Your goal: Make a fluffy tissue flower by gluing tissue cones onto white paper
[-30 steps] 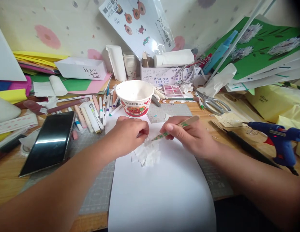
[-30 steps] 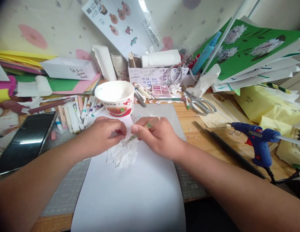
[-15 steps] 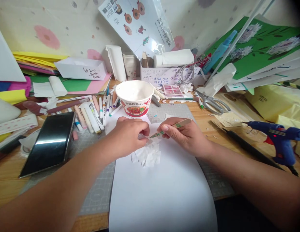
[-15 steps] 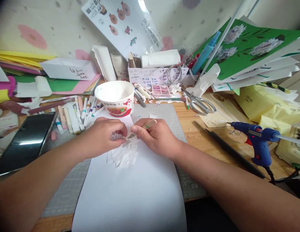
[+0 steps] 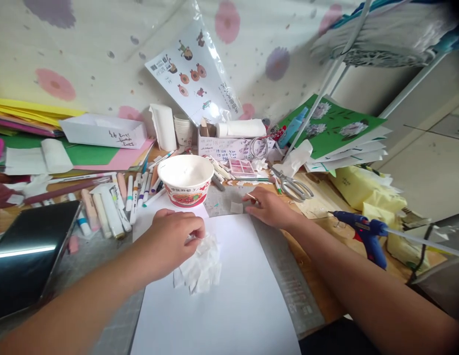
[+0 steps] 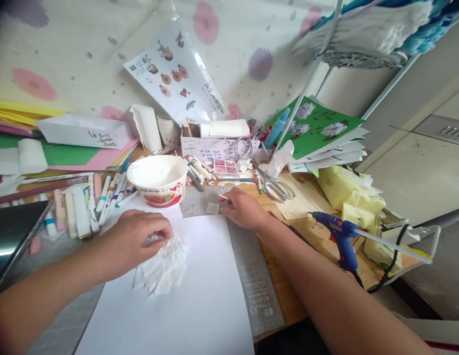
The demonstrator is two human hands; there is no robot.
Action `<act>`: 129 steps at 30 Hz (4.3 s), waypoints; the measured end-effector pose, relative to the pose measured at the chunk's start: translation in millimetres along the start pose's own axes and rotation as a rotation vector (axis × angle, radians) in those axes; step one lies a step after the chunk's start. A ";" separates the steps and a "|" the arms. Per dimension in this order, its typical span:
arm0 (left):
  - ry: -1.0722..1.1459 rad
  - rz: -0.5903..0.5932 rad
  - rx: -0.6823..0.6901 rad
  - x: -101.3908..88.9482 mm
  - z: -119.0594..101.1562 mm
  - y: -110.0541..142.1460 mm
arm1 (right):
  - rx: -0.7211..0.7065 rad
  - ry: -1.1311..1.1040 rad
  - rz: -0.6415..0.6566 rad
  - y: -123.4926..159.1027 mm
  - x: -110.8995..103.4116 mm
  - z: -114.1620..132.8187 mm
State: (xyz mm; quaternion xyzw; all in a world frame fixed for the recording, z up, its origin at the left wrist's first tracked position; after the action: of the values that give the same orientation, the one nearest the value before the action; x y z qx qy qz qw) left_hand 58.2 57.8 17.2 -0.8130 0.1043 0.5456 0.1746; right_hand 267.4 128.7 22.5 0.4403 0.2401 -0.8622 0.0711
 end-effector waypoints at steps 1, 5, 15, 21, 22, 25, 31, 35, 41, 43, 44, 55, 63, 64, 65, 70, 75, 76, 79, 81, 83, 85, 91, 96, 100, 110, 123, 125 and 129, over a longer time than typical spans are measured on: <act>0.000 -0.004 0.001 -0.2 0.0 -0.3 | 0.020 0.015 0.024 -0.1 4.7 -2.7; 0.008 -0.002 0.004 0.6 -0.3 -1.9 | 0.134 0.038 0.032 -4.7 17.5 -8.3; 0.042 0.044 -0.006 5.0 0.4 -2.3 | 0.134 -0.497 0.180 14.1 9.3 72.9; 0.034 0.063 -0.007 4.4 -0.7 -2.8 | 0.179 -0.718 0.359 33.8 39.1 99.0; 0.030 0.055 -0.006 4.2 -1.0 -3.1 | 0.169 -0.615 0.321 33.4 43.8 95.3; 0.026 0.043 -0.002 4.7 -2.0 -3.5 | 0.086 -0.362 0.225 31.2 50.2 90.3; 0.042 0.044 0.001 5.1 -0.9 -2.9 | -0.014 -0.293 0.094 24.7 32.7 87.8; 0.055 0.054 -0.012 4.8 0.1 -2.7 | -0.047 -0.665 -0.018 23.8 -3.1 87.0; 0.063 0.054 -0.013 4.1 -0.6 -2.3 | -0.256 -0.634 -0.070 46.6 -33.6 109.4; 0.058 0.052 -0.004 3.8 -1.1 -1.6 | -0.423 -0.463 -0.019 56.0 -27.0 125.5; 0.057 0.052 0.002 3.7 -1.5 -1.2 | -0.508 -0.377 -0.006 59.9 -22.9 132.2; 0.101 0.015 0.011 3.5 -0.3 -0.5 | -0.730 -0.123 -0.051 65.4 -6.4 137.7; 0.212 -0.017 0.046 -5.6 -9.1 4.9 | -0.797 -0.086 -0.072 68.6 -2.3 138.4; 0.207 -0.017 0.048 -5.6 -9.1 5.4 | -0.801 -0.077 -0.076 68.8 -2.2 138.1; 0.192 -0.018 0.046 -5.5 -8.7 5.6 | -0.803 -0.073 -0.078 69.0 -1.8 137.8; 0.139 -0.047 0.020 -4.9 -3.7 3.0 | -0.742 -0.108 -0.034 66.4 5.5 130.6; 0.110 -0.110 -0.015 -7.4 0.9 -1.2 | -0.540 -0.217 -0.015 50.8 18.7 119.2; 0.107 -0.117 -0.022 -7.8 1.4 -1.7 | -0.494 -0.220 -0.017 46.3 21.8 118.2; 0.104 -0.122 -0.036 -9.1 2.1 -2.8 | -0.411 -0.163 0.015 34.5 32.5 120.6; 0.103 -0.117 -0.036 -10.7 1.9 -3.0 | -0.379 -0.122 0.037 28.4 37.1 122.5; 0.103 -0.114 -0.029 -13.0 1.3 -3.0 | -0.295 -0.132 0.066 23.1 39.8 118.3; 0.105 -0.116 -0.021 -15.6 0.8 -2.8 | -0.173 -0.202 0.100 20.2 41.9 108.7; 0.105 -0.168 -0.028 -21.4 2.5 -2.5 | 0.011 -0.449 0.091 23.4 40.2 87.7; 0.135 -0.280 -0.075 -29.8 6.3 -0.4 | 0.134 -0.798 -0.247 31.0 7.8 68.0; 0.173 -0.489 -0.032 -47.8 -0.4 8.0 | 0.043 -0.804 -0.380 49.9 -11.6 60.6; 0.101 -0.723 0.334 -70.2 -47.5 38.6 | -0.005 -0.883 -0.102 69.0 12.6 56.6; 0.035 -0.203 0.448 -10.0 -40.4 52.8 | -0.020 -0.797 -0.035 65.2 20.4 58.3; 0.001 -0.163 0.437 -9.3 -38.6 51.5 | -0.020 -0.774 -0.050 65.3 21.0 57.4; -0.060 -0.103 0.445 -8.8 -40.9 53.5 | -0.012 -0.786 -0.061 65.7 18.4 56.8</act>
State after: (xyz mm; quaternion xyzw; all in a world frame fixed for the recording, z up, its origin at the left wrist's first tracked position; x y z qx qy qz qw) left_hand 70.3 -7.8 30.3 -0.7422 0.1750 0.5235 0.3801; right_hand 237.1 45.8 13.1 0.0688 0.2127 -0.9654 0.1345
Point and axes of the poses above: each hand's wrist, its own y-axis away from the middle knuckle, its own x-axis out of the palm, z = x × y, the point moved 7 cm from there along -y, towards the middle knuckle, and after that the axes turned 10 degrees about -z, right-handed, at the moved point
